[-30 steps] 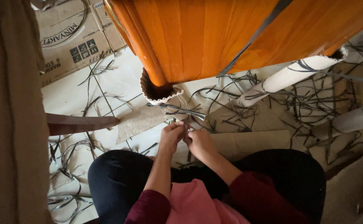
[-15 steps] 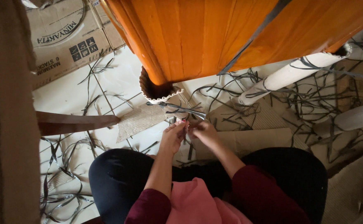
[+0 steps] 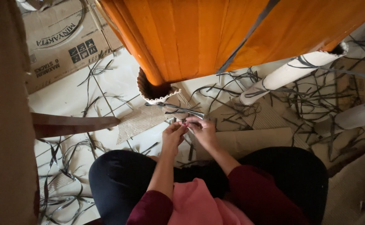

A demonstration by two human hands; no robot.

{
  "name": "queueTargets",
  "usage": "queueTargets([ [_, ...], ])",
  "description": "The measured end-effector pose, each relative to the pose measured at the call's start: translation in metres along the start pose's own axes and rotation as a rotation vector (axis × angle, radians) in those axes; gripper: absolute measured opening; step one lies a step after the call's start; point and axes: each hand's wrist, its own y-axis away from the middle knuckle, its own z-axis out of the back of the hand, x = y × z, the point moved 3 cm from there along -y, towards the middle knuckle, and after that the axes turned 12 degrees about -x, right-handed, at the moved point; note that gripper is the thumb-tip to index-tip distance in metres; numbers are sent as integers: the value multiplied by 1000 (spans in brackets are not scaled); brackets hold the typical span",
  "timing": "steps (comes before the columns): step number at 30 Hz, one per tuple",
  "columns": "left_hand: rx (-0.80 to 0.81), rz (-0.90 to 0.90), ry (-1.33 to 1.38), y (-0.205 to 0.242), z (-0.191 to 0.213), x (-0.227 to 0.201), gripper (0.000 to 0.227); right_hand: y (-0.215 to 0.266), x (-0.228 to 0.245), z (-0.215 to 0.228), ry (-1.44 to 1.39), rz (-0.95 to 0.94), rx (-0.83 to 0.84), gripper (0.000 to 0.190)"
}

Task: The person wraps the legs of a wooden chair with cardboard and secures it with tape and plastic ties.

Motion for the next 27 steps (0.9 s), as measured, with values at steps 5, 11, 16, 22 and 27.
queueTargets([
  [5, -39, -15, -34, -12, 3, 14, 15, 6, 11, -4, 52, 196, 3, 23],
  [11, -59, -74, -68, -18, 3, 20, 21, 8, 8, -13, -110, 4, -4, 24],
  [16, -90, -85, -61, -3, 7, 5, 25, -3, -16, -14, 49, -34, 19, 24],
  [22, -97, -79, -50, -7, 5, 9, 28, -3, -13, -9, 34, -51, 70, 16],
  [27, -126, -69, -24, -17, 5, 19, 28, -11, -25, -14, 52, -7, 57, 14],
])
